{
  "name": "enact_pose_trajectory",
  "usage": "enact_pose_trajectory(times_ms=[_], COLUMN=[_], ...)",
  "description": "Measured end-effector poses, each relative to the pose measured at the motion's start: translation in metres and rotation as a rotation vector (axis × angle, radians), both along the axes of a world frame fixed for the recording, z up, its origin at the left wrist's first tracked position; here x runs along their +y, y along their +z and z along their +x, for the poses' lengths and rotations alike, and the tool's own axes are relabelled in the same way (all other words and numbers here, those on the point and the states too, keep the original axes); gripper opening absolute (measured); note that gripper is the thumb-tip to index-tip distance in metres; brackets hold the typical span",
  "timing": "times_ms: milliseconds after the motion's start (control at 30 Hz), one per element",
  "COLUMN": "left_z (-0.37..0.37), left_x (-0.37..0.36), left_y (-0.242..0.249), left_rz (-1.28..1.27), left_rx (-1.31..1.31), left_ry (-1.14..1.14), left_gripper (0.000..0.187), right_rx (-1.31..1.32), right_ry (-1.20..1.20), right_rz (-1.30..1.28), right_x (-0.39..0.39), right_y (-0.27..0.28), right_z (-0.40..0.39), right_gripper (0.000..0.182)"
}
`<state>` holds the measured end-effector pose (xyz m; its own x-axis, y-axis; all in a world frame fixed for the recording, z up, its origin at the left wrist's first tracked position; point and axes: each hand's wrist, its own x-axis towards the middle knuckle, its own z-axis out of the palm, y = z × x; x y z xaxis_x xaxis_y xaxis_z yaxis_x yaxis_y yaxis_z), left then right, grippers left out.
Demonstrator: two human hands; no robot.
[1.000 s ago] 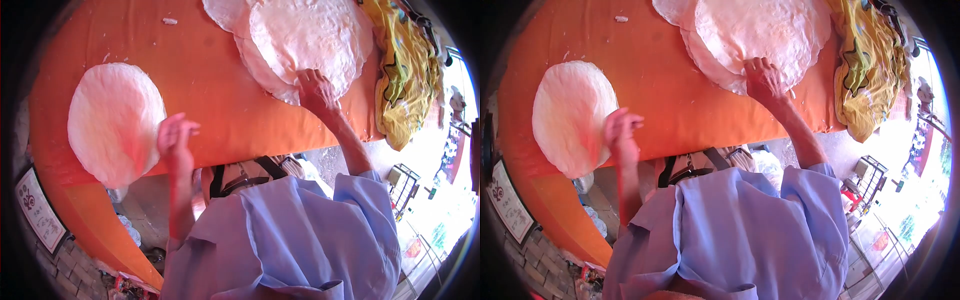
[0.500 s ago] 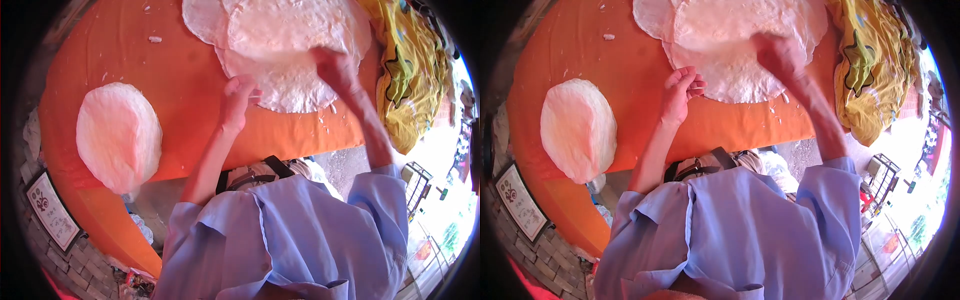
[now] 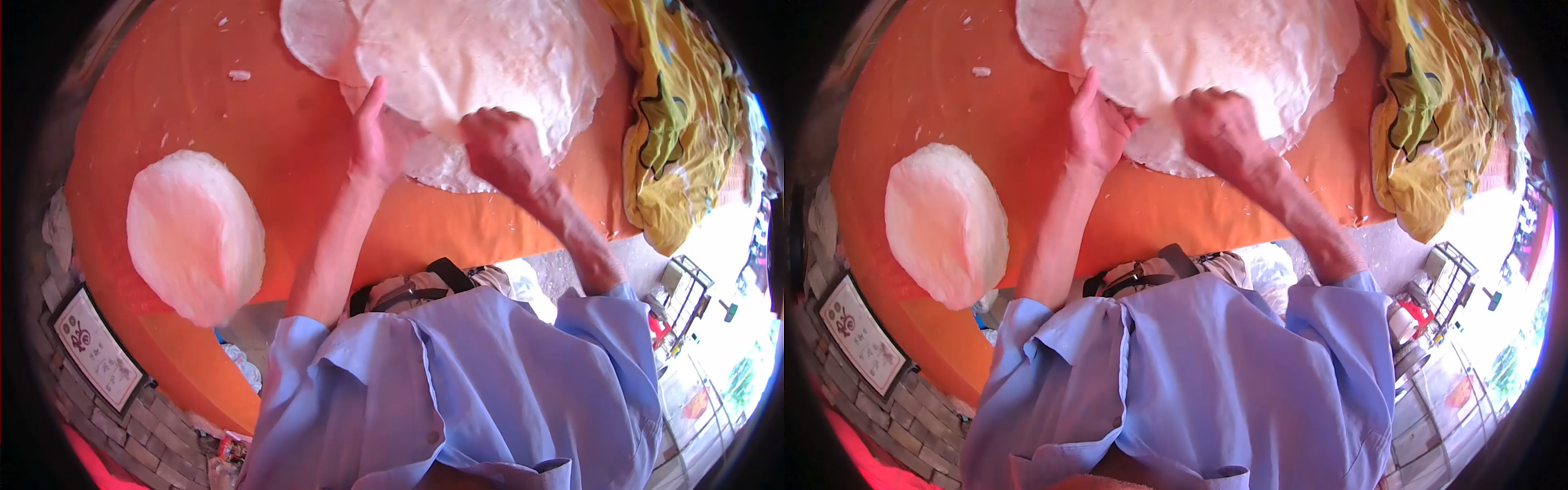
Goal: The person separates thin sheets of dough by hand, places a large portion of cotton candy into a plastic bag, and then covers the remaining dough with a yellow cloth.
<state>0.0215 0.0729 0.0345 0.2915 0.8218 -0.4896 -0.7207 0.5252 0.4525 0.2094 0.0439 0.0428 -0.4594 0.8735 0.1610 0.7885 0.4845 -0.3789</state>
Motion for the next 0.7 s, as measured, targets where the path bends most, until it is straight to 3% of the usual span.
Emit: enact_pose_trajectory(times_ms=[33, 133, 233, 300, 367, 433, 533, 633, 667, 700], left_z=[0.002, -0.006, -0.040, -0.057, -0.079, -0.087, -0.092, -0.101, -0.107, -0.111], left_x=[-0.006, -0.020, -0.034, -0.043, -0.054, -0.063, -0.072, -0.079, -0.082, -0.084], left_y=[-0.002, -0.039, -0.056, -0.043, -0.053, -0.055, -0.050, -0.051, -0.055, -0.057], left_rz=[0.001, -0.001, -0.082, -0.048, -0.057, -0.081, -0.117, -0.132, -0.142, -0.154], left_rx=[0.065, 0.226, 0.246, 0.294, 0.316, 0.342, 0.353, 0.328, 0.307, 0.286], left_ry=[0.004, 0.013, 0.042, 0.084, 0.092, 0.093, 0.105, 0.131, 0.127, 0.124], left_gripper=[0.049, 0.046, 0.045, 0.045, 0.045, 0.045, 0.044, 0.044, 0.044, 0.045], right_rx=[0.022, 0.122, 0.405, 0.764, 0.843, 1.188, 1.017, 0.829, 0.720, 0.575], right_ry=[0.046, 0.151, -0.154, -0.524, -1.025, -1.010, -1.149, -1.106, -0.938, -0.823], right_rz=[0.004, -0.326, -0.290, -0.428, -0.337, -0.546, -0.745, -0.898, -0.939, -0.805], right_x=[-0.006, -0.020, 0.007, 0.057, 0.112, 0.145, 0.174, 0.199, 0.204, 0.209], right_y=[0.006, 0.020, 0.011, -0.017, -0.043, -0.081, -0.068, -0.077, -0.083, -0.063], right_z=[-0.009, -0.023, 0.010, 0.078, 0.144, 0.198, 0.188, 0.191, 0.196, 0.184], right_gripper=[0.001, 0.008, 0.021, 0.028, 0.016, 0.039, 0.038, 0.037, 0.025, 0.030])
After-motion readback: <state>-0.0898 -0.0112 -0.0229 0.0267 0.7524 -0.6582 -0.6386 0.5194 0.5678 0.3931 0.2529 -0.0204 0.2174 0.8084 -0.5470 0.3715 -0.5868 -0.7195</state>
